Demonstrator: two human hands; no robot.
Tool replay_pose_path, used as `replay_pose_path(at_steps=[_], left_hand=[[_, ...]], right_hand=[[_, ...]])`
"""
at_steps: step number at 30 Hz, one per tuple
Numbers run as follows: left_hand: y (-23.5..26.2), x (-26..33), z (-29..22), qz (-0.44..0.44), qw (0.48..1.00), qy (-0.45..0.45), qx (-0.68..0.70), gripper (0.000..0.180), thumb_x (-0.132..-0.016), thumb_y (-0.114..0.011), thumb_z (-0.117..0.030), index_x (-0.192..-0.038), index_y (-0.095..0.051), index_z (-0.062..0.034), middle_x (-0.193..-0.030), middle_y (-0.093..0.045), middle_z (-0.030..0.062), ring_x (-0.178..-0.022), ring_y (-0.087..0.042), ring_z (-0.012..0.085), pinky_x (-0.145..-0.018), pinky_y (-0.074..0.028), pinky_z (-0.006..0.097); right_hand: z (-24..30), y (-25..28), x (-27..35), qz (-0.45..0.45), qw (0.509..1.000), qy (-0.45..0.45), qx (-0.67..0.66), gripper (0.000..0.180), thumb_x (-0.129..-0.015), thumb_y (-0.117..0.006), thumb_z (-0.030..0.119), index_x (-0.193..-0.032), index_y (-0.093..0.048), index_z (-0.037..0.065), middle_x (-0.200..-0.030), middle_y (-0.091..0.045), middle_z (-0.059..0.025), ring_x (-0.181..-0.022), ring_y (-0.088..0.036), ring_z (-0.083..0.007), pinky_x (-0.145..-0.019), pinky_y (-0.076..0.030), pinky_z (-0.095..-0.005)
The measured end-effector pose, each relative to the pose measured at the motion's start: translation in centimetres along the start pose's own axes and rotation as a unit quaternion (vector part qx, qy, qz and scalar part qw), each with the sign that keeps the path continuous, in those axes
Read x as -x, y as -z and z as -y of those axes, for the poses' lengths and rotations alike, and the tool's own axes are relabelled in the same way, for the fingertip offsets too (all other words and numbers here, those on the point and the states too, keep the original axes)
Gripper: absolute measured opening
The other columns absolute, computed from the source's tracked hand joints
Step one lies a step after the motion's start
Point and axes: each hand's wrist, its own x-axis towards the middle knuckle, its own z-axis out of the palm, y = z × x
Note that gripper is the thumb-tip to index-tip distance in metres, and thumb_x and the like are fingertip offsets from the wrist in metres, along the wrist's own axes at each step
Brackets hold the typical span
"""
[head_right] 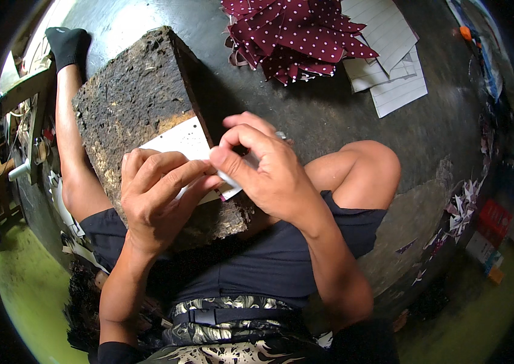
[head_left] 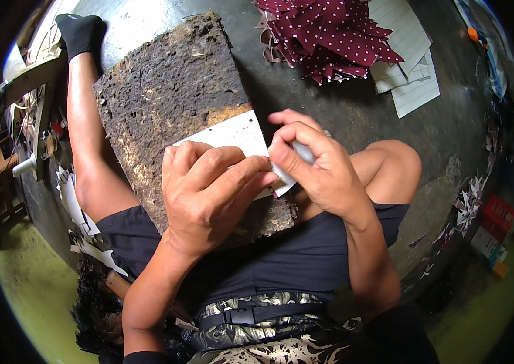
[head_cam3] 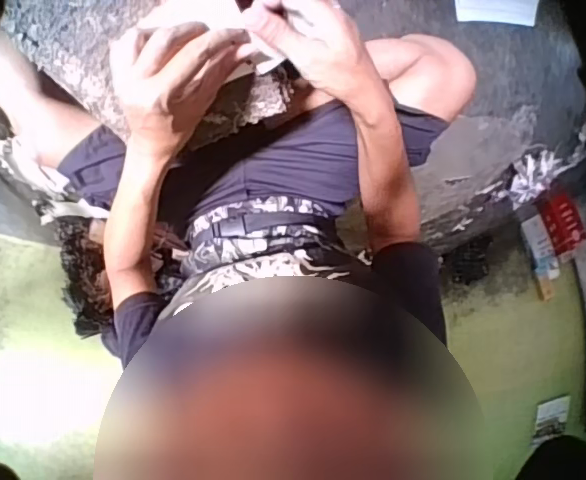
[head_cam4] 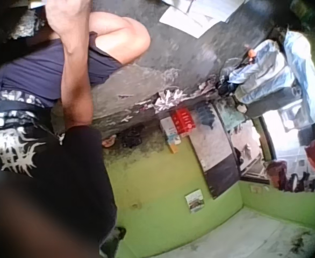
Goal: The person sits on the floor and repeatedly folds small white paper pieces around a maroon polka-dotted fabric piece, pressing the edges together by hand. They place each completed unit aside and continue the same folding and pressing sequence with new pieces.
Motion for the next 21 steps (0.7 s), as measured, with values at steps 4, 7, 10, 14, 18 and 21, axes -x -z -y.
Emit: replay_pose_path(at_steps=[4, 7, 10, 14, 18, 21], left_hand=[[0.2, 0.0, 0.1, 0.006, 1.000, -0.004, -0.013, 0.030, -0.085, -0.099, -0.033, -0.111, -0.089, -0.0218, -0.103, -0.074, -0.0074, -0.086, -0.063, 0.0182, -0.079, -0.045, 0.040], [0.0, 0.1, 0.1, -0.001, 1.000, -0.010, -0.022, 0.030, -0.085, -0.099, -0.033, -0.112, -0.089, -0.0217, -0.104, -0.075, -0.0072, -0.086, -0.063, 0.0182, -0.078, -0.045, 0.040], [-0.1, 0.3, 0.0, -0.007, 0.999, -0.014, -0.028, 0.031, -0.086, -0.099, -0.033, -0.112, -0.089, -0.0215, -0.104, -0.075, -0.0067, -0.087, -0.063, 0.0185, -0.078, -0.045, 0.040], [0.1, 0.4, 0.1, 0.003, 0.999, -0.023, -0.037, 0.033, -0.085, -0.099, -0.033, -0.114, -0.089, -0.0208, -0.107, -0.075, -0.0058, -0.088, -0.063, 0.0190, -0.077, -0.045, 0.041], [0.4, 0.5, 0.1, 0.025, 0.998, -0.033, -0.051, 0.033, -0.087, -0.098, -0.032, -0.117, -0.089, -0.0202, -0.113, -0.074, -0.0045, -0.090, -0.063, 0.0198, -0.079, -0.046, 0.042], [0.6, 0.3, -0.3, 0.043, 0.997, -0.028, -0.058, 0.036, -0.090, -0.097, -0.031, -0.123, -0.088, -0.0203, -0.115, -0.074, -0.0022, -0.094, -0.064, 0.0207, -0.082, -0.047, 0.042]], right_hand=[[-1.1, -0.6, -1.0, 0.041, 0.994, -0.027, -0.101, 0.036, -0.114, -0.079, 0.038, -0.115, -0.078, 0.002, -0.139, -0.075, -0.0223, -0.135, -0.071, -0.0324, -0.111, -0.055, -0.0427], [-1.8, -0.5, -0.7, 0.043, 0.990, -0.043, -0.125, 0.037, -0.114, -0.079, 0.038, -0.114, -0.078, 0.001, -0.135, -0.076, -0.0216, -0.130, -0.072, -0.0285, -0.110, -0.055, -0.0411], [-1.8, -0.6, -0.3, 0.034, 0.990, -0.041, -0.128, 0.038, -0.115, -0.078, 0.038, -0.114, -0.077, 0.000, -0.129, -0.076, -0.0187, -0.123, -0.072, -0.0243, -0.107, -0.056, -0.0390], [-1.2, -0.4, -0.3, 0.073, 0.989, -0.061, -0.111, 0.026, -0.120, -0.072, 0.027, -0.115, -0.074, 0.002, -0.138, -0.068, -0.0049, -0.107, -0.062, -0.0082, -0.095, -0.054, -0.0277], [-0.4, 0.0, -0.3, 0.069, 0.993, -0.046, -0.080, 0.025, -0.120, -0.072, 0.024, -0.113, -0.072, 0.001, -0.125, -0.071, -0.0042, -0.106, -0.063, -0.0101, -0.093, -0.054, -0.0286], [0.0, 0.4, -0.4, 0.060, 0.998, 0.014, 0.000, 0.023, -0.120, -0.071, 0.022, -0.112, -0.072, 0.000, -0.116, -0.071, -0.0049, -0.104, -0.064, -0.0117, -0.092, -0.055, -0.0296]])
